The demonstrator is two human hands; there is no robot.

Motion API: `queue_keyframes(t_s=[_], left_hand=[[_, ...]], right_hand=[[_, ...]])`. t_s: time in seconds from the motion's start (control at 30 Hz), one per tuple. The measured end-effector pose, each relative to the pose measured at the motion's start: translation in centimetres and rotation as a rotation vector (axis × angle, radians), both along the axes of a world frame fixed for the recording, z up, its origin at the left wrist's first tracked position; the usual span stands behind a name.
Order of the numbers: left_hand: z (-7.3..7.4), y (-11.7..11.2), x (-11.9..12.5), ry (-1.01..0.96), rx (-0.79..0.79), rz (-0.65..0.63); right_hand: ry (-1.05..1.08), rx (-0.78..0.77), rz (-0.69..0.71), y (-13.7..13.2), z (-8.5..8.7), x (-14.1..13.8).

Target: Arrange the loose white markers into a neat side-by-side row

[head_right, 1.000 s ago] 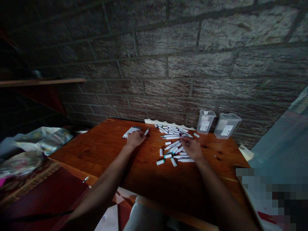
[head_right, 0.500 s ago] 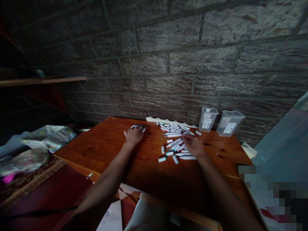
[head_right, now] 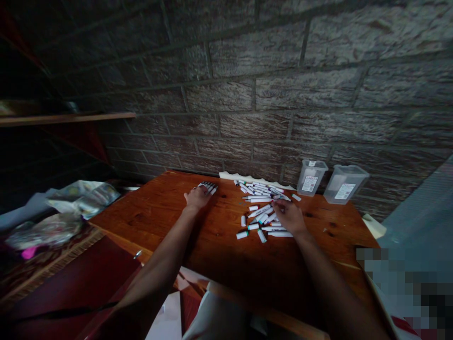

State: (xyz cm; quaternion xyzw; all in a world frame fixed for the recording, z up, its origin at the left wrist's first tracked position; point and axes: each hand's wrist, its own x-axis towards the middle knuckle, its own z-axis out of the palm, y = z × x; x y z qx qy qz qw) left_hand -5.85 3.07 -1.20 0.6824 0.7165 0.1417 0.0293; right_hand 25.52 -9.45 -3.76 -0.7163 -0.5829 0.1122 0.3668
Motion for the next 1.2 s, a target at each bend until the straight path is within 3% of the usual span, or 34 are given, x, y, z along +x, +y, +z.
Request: queue_keyframes(t_s=[1.2], left_hand=[[-0.24, 0.50, -0.01, 0.004, 0.014, -0.002]], right_hand=[[0.017, -0.016, -0.014, 0.05, -0.04, 0.10]])
